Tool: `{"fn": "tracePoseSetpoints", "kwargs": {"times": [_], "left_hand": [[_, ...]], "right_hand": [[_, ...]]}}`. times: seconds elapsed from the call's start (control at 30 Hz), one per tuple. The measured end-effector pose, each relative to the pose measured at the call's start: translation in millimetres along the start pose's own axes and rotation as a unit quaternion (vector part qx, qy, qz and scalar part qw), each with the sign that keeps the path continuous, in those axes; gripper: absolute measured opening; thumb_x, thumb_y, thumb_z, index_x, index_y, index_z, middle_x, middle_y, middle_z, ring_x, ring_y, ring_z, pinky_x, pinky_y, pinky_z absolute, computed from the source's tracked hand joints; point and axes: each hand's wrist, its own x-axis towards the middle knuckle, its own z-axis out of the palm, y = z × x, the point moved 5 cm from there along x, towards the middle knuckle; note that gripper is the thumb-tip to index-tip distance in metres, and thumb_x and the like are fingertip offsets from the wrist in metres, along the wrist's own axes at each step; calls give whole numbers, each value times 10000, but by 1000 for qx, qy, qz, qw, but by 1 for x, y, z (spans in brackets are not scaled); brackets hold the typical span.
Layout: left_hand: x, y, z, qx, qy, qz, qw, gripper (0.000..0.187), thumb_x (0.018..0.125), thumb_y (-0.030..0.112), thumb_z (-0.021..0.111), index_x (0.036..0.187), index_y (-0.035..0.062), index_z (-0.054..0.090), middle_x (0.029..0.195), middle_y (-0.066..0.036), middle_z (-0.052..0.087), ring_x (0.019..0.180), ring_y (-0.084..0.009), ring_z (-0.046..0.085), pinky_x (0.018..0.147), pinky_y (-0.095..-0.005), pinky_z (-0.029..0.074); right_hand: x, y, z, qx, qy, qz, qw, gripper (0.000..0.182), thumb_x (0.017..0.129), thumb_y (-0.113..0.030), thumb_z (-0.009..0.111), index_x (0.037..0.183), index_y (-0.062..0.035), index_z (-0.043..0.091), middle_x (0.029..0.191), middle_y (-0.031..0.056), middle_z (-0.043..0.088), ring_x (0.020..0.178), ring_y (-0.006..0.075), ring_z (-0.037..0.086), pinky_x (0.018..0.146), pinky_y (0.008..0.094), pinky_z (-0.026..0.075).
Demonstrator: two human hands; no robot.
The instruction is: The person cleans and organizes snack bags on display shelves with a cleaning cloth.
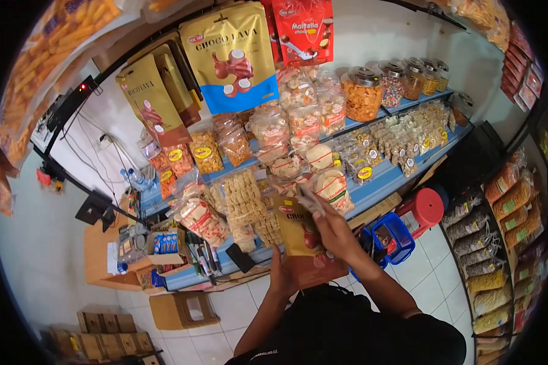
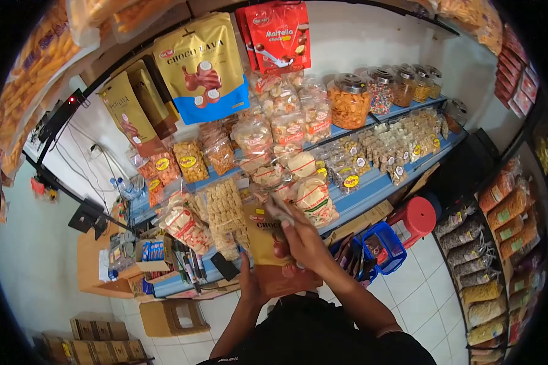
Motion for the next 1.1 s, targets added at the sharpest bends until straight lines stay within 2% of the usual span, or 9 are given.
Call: {"fn": "tracePoseSetpoints", "kwargs": {"times": [0.07, 0.17, 0.3, 0.57, 0.67, 0.7, 0.73, 0.77, 1.1], "left_hand": [[8, -10, -6, -86, -32, 23, 996, 856, 1096, 745, 216, 1643, 100, 344, 1603, -164, 487, 1435, -363, 545, 1193, -539, 463], [27, -45, -30, -199, -68, 63, 976, 868, 1068, 790, 243, 1609, 123, 375, 1571, -140, 499, 1417, -329, 545, 1178, -521, 468], [38, -42, -18, -4, 163, 131, 978, 765, 1088, 715, 338, 1580, 132, 382, 1499, -130, 527, 1366, -286, 563, 1166, -483, 470], [20, -36, -55, 164, 157, 175, 958, 691, 1081, 580, 417, 1600, 126, 367, 1466, -128, 533, 1370, -274, 537, 1189, -428, 428], [16, -40, -95, 328, 150, 125, 924, 694, 1079, 544, 436, 1623, 123, 343, 1490, -127, 522, 1403, -270, 509, 1204, -412, 404], [14, -51, -119, 91, 99, 122, 983, 722, 1080, 549, 430, 1650, 123, 307, 1559, -131, 481, 1453, -261, 472, 1225, -410, 389], [11, -53, -132, -153, 59, 103, 981, 751, 1081, 554, 425, 1676, 123, 272, 1628, -134, 440, 1503, -251, 435, 1245, -409, 373], [9, -54, -145, -234, 52, 98, 966, 741, 1082, 555, 426, 1665, 121, 282, 1612, -134, 449, 1491, -252, 443, 1239, -413, 379], [-40, 97, -142, -183, 144, 244, 941, 656, 1095, 568, 435, 1555, 103, 389, 1454, -133, 533, 1374, -265, 527, 1177, -444, 445]], "right_hand": [[6, 7, -7, 55, 14, -3, 998, 419, 1146, -180, 443, 1465, 30, 614, 1699, 241, 377, 1499, 363, 504, 1212, 450, 400], [3, -10, 3, 36, -66, -33, 997, 418, 1135, -171, 453, 1484, -1, 610, 1699, 225, 389, 1508, 372, 486, 1226, 466, 380], [-2, -10, 27, -65, -164, -96, 980, 452, 1111, -160, 464, 1535, -51, 576, 1722, 175, 375, 1533, 405, 425, 1278, 539, 280], [-21, -38, 37, -28, -281, -116, 952, 506, 1058, -148, 522, 1560, -108, 562, 1674, 108, 474, 1544, 379, 416, 1295, 584, 214], [-25, -44, 50, 6, -369, -183, 911, 505, 1067, -164, 515, 1569, -116, 553, 1687, 101, 460, 1556, 366, 408, 1301, 587, 211], [-21, -46, 57, 0, -381, -188, 905, 509, 1067, -171, 518, 1572, -119, 548, 1697, 98, 444, 1560, 366, 404, 1301, 586, 213], [-16, -49, 66, -6, -391, -192, 900, 513, 1067, -178, 521, 1576, -122, 543, 1708, 96, 428, 1563, 367, 399, 1302, 585, 215], [-11, -52, 75, -11, -399, -194, 896, 517, 1067, -185, 523, 1580, -125, 539, 1719, 93, 413, 1567, 367, 395, 1302, 585, 217], [100, -72, 196, -238, -287, -220, 902, 524, 1060, -199, 518, 1580, -139, 537, 1743, 104, 357, 1568, 419, 365, 1290, 615, 226]]}}
